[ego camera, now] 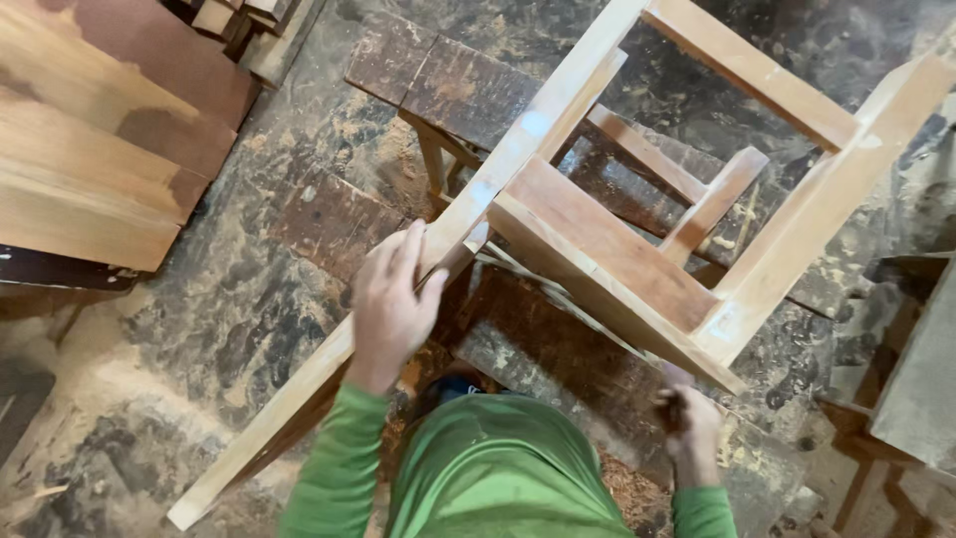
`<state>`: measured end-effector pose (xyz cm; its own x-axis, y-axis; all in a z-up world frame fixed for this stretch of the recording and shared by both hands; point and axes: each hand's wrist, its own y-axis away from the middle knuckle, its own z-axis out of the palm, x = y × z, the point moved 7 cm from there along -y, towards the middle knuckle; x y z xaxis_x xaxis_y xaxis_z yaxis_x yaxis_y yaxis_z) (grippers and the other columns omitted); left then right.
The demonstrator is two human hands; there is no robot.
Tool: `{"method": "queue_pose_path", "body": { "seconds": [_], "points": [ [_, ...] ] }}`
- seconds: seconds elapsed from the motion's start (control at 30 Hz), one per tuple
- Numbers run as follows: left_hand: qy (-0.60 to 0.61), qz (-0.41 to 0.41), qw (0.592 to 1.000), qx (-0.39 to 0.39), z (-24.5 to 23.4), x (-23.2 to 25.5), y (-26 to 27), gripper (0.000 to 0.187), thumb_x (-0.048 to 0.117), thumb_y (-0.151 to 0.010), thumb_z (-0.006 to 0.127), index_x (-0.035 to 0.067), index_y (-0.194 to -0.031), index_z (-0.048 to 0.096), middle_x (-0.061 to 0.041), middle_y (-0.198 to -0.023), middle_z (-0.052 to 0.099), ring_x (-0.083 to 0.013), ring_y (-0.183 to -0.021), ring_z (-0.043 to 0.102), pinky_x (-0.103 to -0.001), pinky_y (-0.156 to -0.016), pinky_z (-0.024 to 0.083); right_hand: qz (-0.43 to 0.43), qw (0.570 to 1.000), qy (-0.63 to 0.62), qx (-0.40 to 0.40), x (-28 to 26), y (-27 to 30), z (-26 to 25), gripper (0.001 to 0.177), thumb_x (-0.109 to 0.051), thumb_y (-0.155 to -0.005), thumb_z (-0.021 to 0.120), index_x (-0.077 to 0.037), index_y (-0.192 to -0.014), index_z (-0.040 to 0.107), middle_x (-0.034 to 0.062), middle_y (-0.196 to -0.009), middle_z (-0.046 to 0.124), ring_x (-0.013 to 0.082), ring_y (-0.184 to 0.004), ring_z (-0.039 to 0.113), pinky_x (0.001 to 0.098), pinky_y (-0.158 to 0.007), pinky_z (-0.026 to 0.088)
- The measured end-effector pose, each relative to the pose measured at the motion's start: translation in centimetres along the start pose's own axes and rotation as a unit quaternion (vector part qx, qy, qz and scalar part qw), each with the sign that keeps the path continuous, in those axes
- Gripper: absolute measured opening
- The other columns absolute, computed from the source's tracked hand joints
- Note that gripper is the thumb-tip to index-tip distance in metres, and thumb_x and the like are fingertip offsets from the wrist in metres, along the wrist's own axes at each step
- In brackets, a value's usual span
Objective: The person sands a wooden chair frame using a sanding block. They systematically smooth the legs, crossbars, and seat frame, frequently repositioning the chair to access different surfaces. The person works on both the top and bottom sections of the chair, ensuring all visible edges and flat surfaces are treated.
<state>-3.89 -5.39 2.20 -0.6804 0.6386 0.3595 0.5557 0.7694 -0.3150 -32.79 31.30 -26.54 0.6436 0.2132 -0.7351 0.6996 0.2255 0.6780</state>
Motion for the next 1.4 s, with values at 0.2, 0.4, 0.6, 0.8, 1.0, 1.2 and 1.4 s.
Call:
{"method": "queue_pose_path", "body": {
  "seconds": [0.2,0.4,0.6,0.8,1.0,1.2,1.4],
  "points": [
    [-0.161,-0.082,0.98,-0.077,-4.0,-4.0,7.5,0.08,0.043,-0.082,0.077,0.014,-0.151,0.048,-0.016,-0.142,0.06,-0.0327,-0.127,0.057,-0.053,-0.11,0.042,-0.498,0.798,0.321,0.111,-10.9,2.6,3.2,0.022,-0.018,-0.113,0.056,0.001,-0.124,0.061,0.0182,-0.112,0.067,0.0294,-0.102,0.068,0.0353,-0.082,0.061],
    [-0.219,-0.203,0.949,-0.097,-11.4,-11.0,18.1,0.089,0.049,-0.074,0.083,0.011,-0.15,0.053,-0.012,-0.136,0.064,-0.0276,-0.124,0.062,-0.039,-0.105,0.051,-0.403,0.735,0.543,0.031,-10.1,-2.9,9.6,0.023,-0.018,-0.111,0.057,0.001,-0.122,0.062,0.0196,-0.11,0.068,0.0308,-0.101,0.069,0.0365,-0.082,0.06],
    [0.029,-0.396,0.914,0.082,-15.9,-20.3,33.7,0.088,0.023,-0.075,0.088,-0.001,-0.152,0.053,-0.018,-0.137,0.062,-0.0267,-0.125,0.059,-0.038,-0.104,0.047,-0.386,0.756,0.529,-0.02,-12.0,-4.6,11.1,0.023,-0.018,-0.108,0.058,0.002,-0.119,0.064,0.0211,-0.109,0.068,0.0322,-0.1,0.069,0.0377,-0.082,0.06],
    [0.298,-0.465,0.764,0.334,-6.1,-27.2,41.6,0.062,0.009,-0.087,0.08,-0.006,-0.142,0.055,-0.016,-0.131,0.064,-0.0234,-0.117,0.061,-0.034,-0.102,0.05,-0.414,0.787,0.456,-0.025,-15.2,-3.1,14.1,0.023,-0.017,-0.106,0.059,0.002,-0.116,0.066,0.0225,-0.107,0.069,0.0335,-0.098,0.07,0.0389,-0.082,0.059],
    [0.296,-0.369,0.745,0.47,-3.7,-32.9,34.8,0.037,-0.005,-0.099,0.072,-0.011,-0.133,0.057,-0.014,-0.125,0.067,-0.0202,-0.108,0.064,-0.03,-0.099,0.053,-0.504,0.79,0.35,-0.016,-25.2,0.1,20.5,0.023,-0.017,-0.104,0.059,0.002,-0.113,0.067,0.024,-0.105,0.069,0.0349,-0.097,0.07,0.04,-0.082,0.059],
    [0.364,-0.456,0.661,0.472,-3.0,-31.7,32.1,0.038,0.003,-0.095,0.073,0.001,-0.13,0.059,-0.005,-0.118,0.07,-0.0159,-0.102,0.067,-0.028,-0.092,0.056,-0.59,0.757,0.278,-0.031,-34.7,6.1,29.0,0.023,-0.017,-0.102,0.06,0.003,-0.11,0.069,0.0255,-0.103,0.07,0.0362,-0.095,0.071,0.0412,-0.083,0.058],
    [0.32,-0.569,0.675,0.345,-0.1,-33.0,34.0,0.036,0.028,-0.102,0.071,-0.002,-0.122,0.069,-0.008,-0.117,0.072,-0.0167,-0.101,0.064,-0.03,-0.085,0.05,-0.611,0.725,0.299,-0.107,-35.8,10.0,41.1,0.024,-0.017,-0.1,0.061,0.003,-0.107,0.07,0.0269,-0.101,0.07,0.0376,-0.094,0.071,0.0424,-0.083,0.058]
  ]
}}
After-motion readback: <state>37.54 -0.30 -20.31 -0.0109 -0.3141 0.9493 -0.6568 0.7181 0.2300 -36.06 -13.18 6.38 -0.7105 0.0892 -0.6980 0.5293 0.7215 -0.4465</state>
